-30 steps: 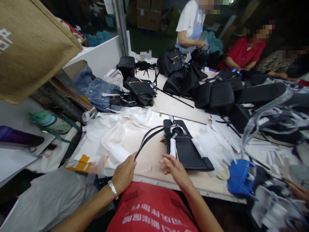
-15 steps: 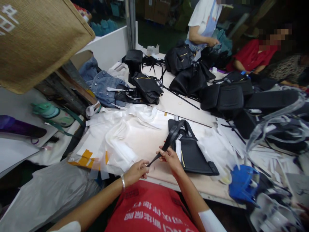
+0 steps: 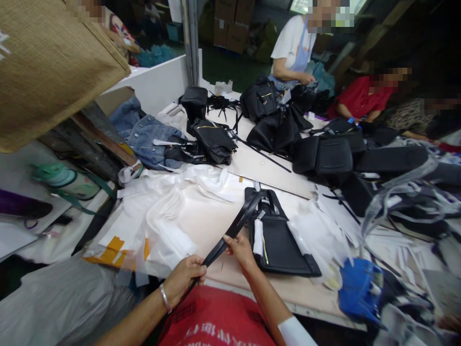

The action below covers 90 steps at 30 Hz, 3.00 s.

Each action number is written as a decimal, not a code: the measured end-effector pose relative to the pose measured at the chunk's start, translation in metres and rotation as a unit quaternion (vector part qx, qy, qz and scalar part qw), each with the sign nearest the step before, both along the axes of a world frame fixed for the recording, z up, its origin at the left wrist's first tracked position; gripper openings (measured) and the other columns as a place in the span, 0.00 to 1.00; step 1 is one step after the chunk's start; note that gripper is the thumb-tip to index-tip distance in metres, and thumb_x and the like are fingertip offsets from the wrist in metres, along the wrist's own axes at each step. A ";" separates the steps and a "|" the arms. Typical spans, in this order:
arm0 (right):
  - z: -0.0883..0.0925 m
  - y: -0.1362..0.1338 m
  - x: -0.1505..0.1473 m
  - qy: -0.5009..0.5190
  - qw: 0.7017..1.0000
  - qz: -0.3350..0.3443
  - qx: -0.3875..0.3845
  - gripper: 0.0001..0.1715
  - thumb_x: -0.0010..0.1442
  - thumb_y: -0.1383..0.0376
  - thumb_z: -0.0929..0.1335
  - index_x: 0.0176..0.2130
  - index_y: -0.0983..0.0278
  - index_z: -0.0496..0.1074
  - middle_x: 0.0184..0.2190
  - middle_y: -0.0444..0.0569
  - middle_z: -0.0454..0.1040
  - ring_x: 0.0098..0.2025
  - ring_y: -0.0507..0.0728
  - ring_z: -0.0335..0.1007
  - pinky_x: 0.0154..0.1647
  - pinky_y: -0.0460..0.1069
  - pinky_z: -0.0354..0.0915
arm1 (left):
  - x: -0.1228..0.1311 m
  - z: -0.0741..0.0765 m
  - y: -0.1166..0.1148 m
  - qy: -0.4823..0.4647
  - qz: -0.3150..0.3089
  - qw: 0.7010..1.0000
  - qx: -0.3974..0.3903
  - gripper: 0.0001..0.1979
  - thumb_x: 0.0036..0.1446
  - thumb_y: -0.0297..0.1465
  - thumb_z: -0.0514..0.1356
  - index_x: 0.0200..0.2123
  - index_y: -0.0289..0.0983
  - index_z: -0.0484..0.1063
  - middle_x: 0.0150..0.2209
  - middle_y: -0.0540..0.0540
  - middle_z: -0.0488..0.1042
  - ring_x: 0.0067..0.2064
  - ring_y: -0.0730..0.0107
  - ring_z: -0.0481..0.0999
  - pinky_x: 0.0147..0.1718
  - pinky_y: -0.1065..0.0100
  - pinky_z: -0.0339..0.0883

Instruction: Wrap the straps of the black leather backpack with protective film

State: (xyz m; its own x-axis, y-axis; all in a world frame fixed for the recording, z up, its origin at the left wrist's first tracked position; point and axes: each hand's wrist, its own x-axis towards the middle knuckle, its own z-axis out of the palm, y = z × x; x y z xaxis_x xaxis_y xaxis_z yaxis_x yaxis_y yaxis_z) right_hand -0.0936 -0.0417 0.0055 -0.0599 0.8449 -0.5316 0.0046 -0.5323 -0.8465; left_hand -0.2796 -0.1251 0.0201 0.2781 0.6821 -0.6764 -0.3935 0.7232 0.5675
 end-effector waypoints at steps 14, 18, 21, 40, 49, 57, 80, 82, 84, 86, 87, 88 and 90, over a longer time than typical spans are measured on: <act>0.007 -0.009 0.000 -0.018 0.999 -0.030 0.029 0.30 0.51 0.49 0.68 0.47 0.65 0.65 0.32 0.50 0.74 0.31 0.54 0.70 0.25 0.45 0.66 | 0.012 -0.012 0.024 0.088 -0.039 0.994 0.047 0.15 0.48 0.36 0.63 0.32 0.37 0.59 0.22 0.51 0.73 0.21 0.71 0.73 0.21 0.71 0.67; -0.004 -0.025 -0.010 0.031 0.998 0.042 -0.046 0.28 0.49 0.50 0.70 0.44 0.65 0.68 0.31 0.48 0.73 0.30 0.54 0.70 0.27 0.47 0.67 | 0.035 -0.029 0.045 0.122 -0.019 0.987 0.102 0.15 0.45 0.33 0.64 0.29 0.37 0.59 0.21 0.54 0.71 0.20 0.73 0.72 0.21 0.71 0.68; -0.018 -0.028 -0.015 0.061 0.996 0.008 -0.068 0.24 0.47 0.49 0.70 0.34 0.66 0.69 0.24 0.44 0.71 0.23 0.52 0.67 0.27 0.48 0.66 | 0.046 -0.046 0.055 0.116 -0.023 0.989 0.086 0.14 0.47 0.34 0.63 0.31 0.37 0.59 0.21 0.53 0.72 0.20 0.73 0.72 0.21 0.71 0.67; -0.050 -0.026 -0.025 0.059 0.996 -0.016 -0.060 0.23 0.43 0.51 0.72 0.32 0.66 0.70 0.19 0.43 0.69 0.19 0.50 0.62 0.19 0.44 0.57 | 0.029 -0.064 0.061 0.039 -0.162 0.986 0.008 0.11 0.51 0.34 0.60 0.32 0.30 0.70 0.23 0.40 0.77 0.24 0.64 0.77 0.27 0.64 0.71; -0.069 0.000 -0.017 -0.024 0.997 -0.068 -0.032 0.22 0.45 0.51 0.69 0.34 0.64 0.68 0.22 0.42 0.71 0.24 0.52 0.66 0.27 0.46 0.63 | 0.024 -0.068 0.041 0.068 -0.146 0.987 -0.022 0.15 0.49 0.38 0.63 0.29 0.32 0.67 0.22 0.44 0.75 0.21 0.72 0.73 0.23 0.70 0.68; -0.070 -0.033 -0.018 -0.168 0.984 0.016 -0.049 0.14 0.52 0.55 0.67 0.28 0.64 0.69 0.22 0.42 0.71 0.26 0.52 0.65 0.27 0.45 0.59 | 0.033 -0.076 0.049 0.098 -0.192 0.976 -0.018 0.15 0.54 0.43 0.56 0.37 0.36 0.64 0.22 0.50 0.72 0.19 0.73 0.71 0.20 0.70 0.68; -0.022 -0.136 0.290 -0.306 0.883 -0.349 -0.072 0.22 0.51 0.47 0.62 0.28 0.64 0.66 0.18 0.45 0.68 0.17 0.53 0.59 0.20 0.48 0.58 | 0.020 -0.070 0.029 0.507 -0.453 0.701 0.214 0.15 0.62 0.38 0.43 0.27 0.41 0.62 0.22 0.49 0.71 0.26 0.65 0.72 0.29 0.69 0.59; -0.028 -0.115 0.317 -0.352 0.847 -0.389 -0.084 0.23 0.52 0.47 0.61 0.31 0.64 0.67 0.19 0.46 0.69 0.19 0.54 0.61 0.23 0.49 0.60 | 0.007 -0.066 0.019 0.493 -0.422 0.742 0.167 0.15 0.62 0.39 0.43 0.27 0.41 0.61 0.21 0.52 0.70 0.24 0.67 0.71 0.27 0.69 0.59; -0.033 -0.094 0.328 -0.390 0.826 -0.396 -0.096 0.21 0.52 0.50 0.62 0.34 0.64 0.69 0.19 0.47 0.69 0.22 0.56 0.64 0.27 0.51 0.60 | -0.005 -0.056 0.008 0.487 -0.375 0.779 0.124 0.15 0.61 0.41 0.44 0.27 0.41 0.62 0.21 0.53 0.70 0.24 0.67 0.71 0.26 0.70 0.61; -0.033 -0.084 0.332 -0.417 0.820 -0.377 -0.108 0.19 0.50 0.53 0.65 0.37 0.62 0.71 0.20 0.48 0.69 0.26 0.59 0.65 0.31 0.54 0.59 | -0.012 -0.040 -0.003 0.500 -0.323 0.797 0.101 0.14 0.60 0.41 0.46 0.27 0.41 0.62 0.21 0.53 0.70 0.25 0.67 0.72 0.26 0.70 0.63; -0.032 -0.084 0.335 -0.426 0.820 -0.363 -0.117 0.18 0.48 0.55 0.66 0.38 0.62 0.72 0.20 0.49 0.68 0.27 0.61 0.65 0.33 0.56 0.57 | -0.011 -0.031 -0.008 0.513 -0.300 0.798 0.096 0.14 0.60 0.40 0.46 0.27 0.40 0.63 0.21 0.52 0.70 0.26 0.67 0.72 0.26 0.70 0.64; -0.033 -0.087 0.342 -0.436 0.821 -0.347 -0.123 0.18 0.47 0.57 0.67 0.37 0.61 0.73 0.21 0.51 0.67 0.29 0.63 0.64 0.34 0.58 0.55 | -0.009 -0.024 -0.010 0.537 -0.279 0.790 0.097 0.14 0.59 0.38 0.47 0.26 0.40 0.63 0.21 0.52 0.70 0.25 0.67 0.72 0.25 0.70 0.64; -0.040 -0.095 0.362 -0.453 0.819 -0.323 -0.143 0.16 0.45 0.58 0.67 0.35 0.62 0.74 0.22 0.54 0.64 0.31 0.67 0.63 0.34 0.63 0.51 | -0.006 -0.015 -0.011 0.577 -0.265 0.766 0.096 0.14 0.60 0.35 0.46 0.24 0.39 0.62 0.20 0.51 0.69 0.24 0.68 0.72 0.24 0.71 0.63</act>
State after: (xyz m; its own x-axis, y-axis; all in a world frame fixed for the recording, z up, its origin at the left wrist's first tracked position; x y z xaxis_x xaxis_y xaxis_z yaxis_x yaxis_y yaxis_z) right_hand 0.2682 -0.1363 -0.0348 0.8783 0.3778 -0.2929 0.2010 -0.8477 -0.4909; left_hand -0.2855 -0.1360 0.0052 -0.1577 0.7988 -0.5806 0.7712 0.4669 0.4328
